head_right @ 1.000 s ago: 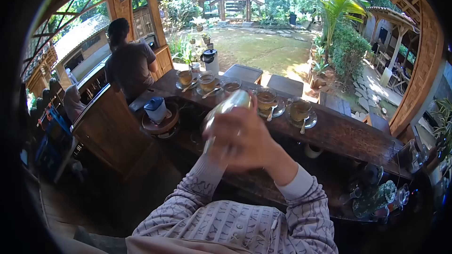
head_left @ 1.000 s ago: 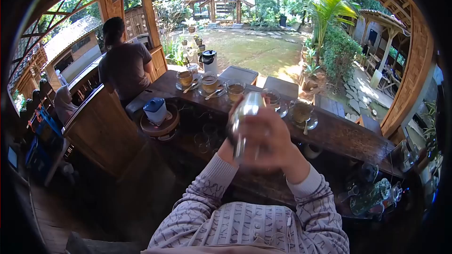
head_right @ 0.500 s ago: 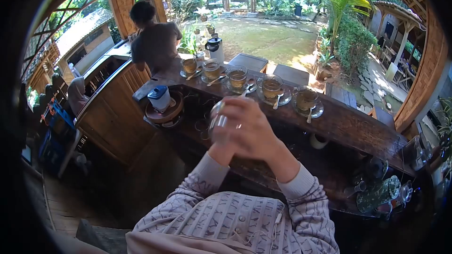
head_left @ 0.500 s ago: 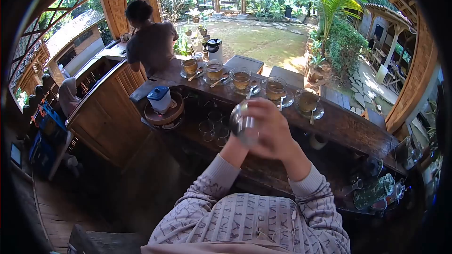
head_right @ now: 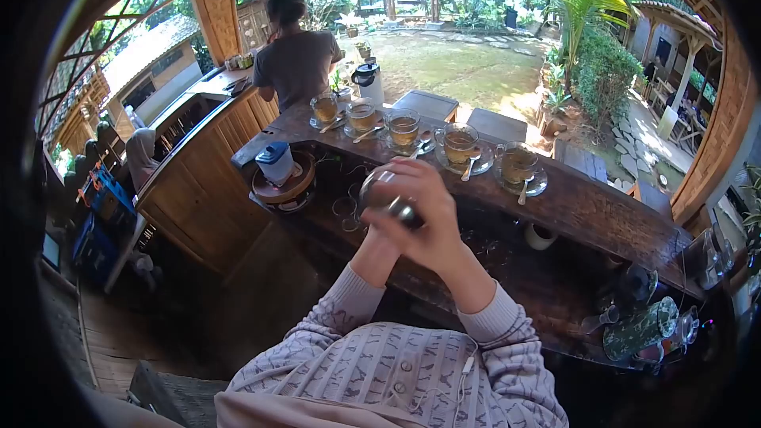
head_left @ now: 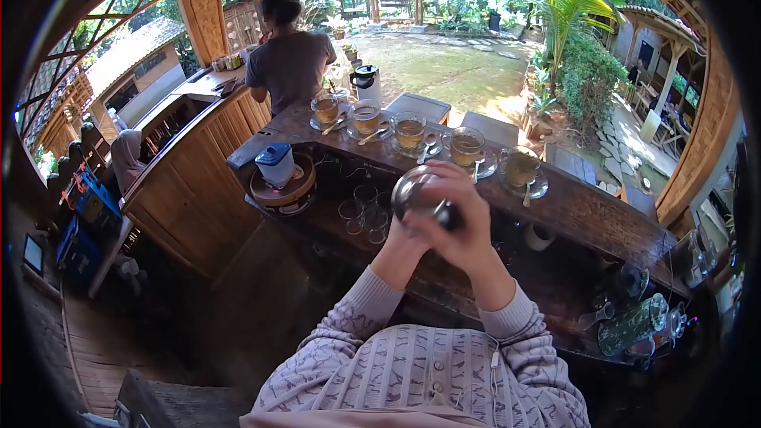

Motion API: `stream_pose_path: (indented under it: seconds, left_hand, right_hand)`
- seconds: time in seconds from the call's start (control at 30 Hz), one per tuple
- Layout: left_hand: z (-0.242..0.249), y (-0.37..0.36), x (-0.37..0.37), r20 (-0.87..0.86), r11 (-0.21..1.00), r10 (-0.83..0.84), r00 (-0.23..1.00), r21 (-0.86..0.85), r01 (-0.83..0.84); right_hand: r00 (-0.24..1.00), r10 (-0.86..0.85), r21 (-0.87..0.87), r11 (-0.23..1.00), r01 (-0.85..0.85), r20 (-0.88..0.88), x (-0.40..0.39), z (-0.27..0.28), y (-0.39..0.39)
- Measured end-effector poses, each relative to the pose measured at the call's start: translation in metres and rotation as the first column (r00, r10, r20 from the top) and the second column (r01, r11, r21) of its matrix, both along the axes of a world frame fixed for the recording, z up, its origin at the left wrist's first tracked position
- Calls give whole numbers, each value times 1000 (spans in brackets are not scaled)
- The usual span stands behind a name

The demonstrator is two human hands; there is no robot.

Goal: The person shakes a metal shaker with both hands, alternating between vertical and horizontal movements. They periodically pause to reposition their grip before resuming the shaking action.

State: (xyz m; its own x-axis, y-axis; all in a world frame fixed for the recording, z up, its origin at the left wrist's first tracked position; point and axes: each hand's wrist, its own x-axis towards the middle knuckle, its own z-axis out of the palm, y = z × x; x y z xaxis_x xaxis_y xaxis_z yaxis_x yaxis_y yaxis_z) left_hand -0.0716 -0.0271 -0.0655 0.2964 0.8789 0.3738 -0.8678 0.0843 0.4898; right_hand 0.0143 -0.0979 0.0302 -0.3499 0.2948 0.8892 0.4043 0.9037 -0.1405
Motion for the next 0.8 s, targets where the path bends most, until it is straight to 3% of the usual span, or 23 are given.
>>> stream_pose_path:
  seconds: [0.03,0.07,0.1,0.17,0.2,0.23,0.3,0.33,0.37,0.43,0.5,0.53,0.57,0.6,0.63,0.7,0.73,0.77,0.8]
  left_hand:
    - [17,-6,0,299,934,-214,930,-216,284]
    - [23,-4,1,348,944,-322,881,42,328]
    - [-6,25,-5,400,740,-577,712,-113,663]
    - [72,-26,-13,369,824,-497,785,-84,561]
    - [80,-30,-13,360,832,-553,751,192,521]
    - [84,-37,-10,373,825,-554,745,364,431]
    - [78,-35,-1,390,849,-523,758,315,424]
    - [71,-30,3,436,885,-433,789,40,463]
    - [59,-25,7,456,848,-333,826,-239,473]
    - [11,-14,22,388,871,-300,872,-262,416]
    - [-7,-4,33,241,916,-236,942,-269,298]
    - [-1,4,34,423,827,-480,768,-73,557]
    - [14,-5,31,543,666,-673,502,149,731]
    - [57,-8,19,236,669,-733,638,79,739]
    - [75,-18,13,324,728,-663,674,69,683]
    - [108,-42,16,312,804,-580,753,372,464]
    - [106,-38,21,322,816,-564,760,359,453]
    - [102,-35,24,250,910,-400,882,225,349]
    - [87,-44,36,246,949,-243,938,261,178]
  right_hand:
    - [976,19,-72,997,-36,-215,-1,0,-2]
    - [907,30,-117,989,-87,-421,0,2,0]
    - [998,14,8,1000,-14,-65,8,21,-24]
    - [966,245,289,922,-258,83,-1,41,-68]
    - [941,278,454,826,-336,191,-2,40,-74]
    - [924,231,518,774,-364,304,3,37,-84]
    - [937,297,578,739,-347,182,1,25,-67]
    - [974,178,372,902,-219,143,9,25,-60]
    - [989,51,135,988,-70,136,17,26,-50]
    - [937,45,-86,993,-80,-347,18,4,4]
    - [955,23,-47,998,-38,-295,27,6,-9]
    - [970,-8,0,1000,8,-242,32,13,-16]
    - [994,-58,155,987,43,92,33,37,-49]
    - [995,47,316,946,-73,89,27,36,-65]
    - [960,171,430,867,-253,220,28,35,-74]
    - [929,187,490,806,-330,319,33,31,-80]
    - [949,200,573,760,-307,244,34,25,-69]
    - [961,220,648,710,-276,169,36,19,-60]
    - [965,225,230,940,-251,133,55,15,-59]
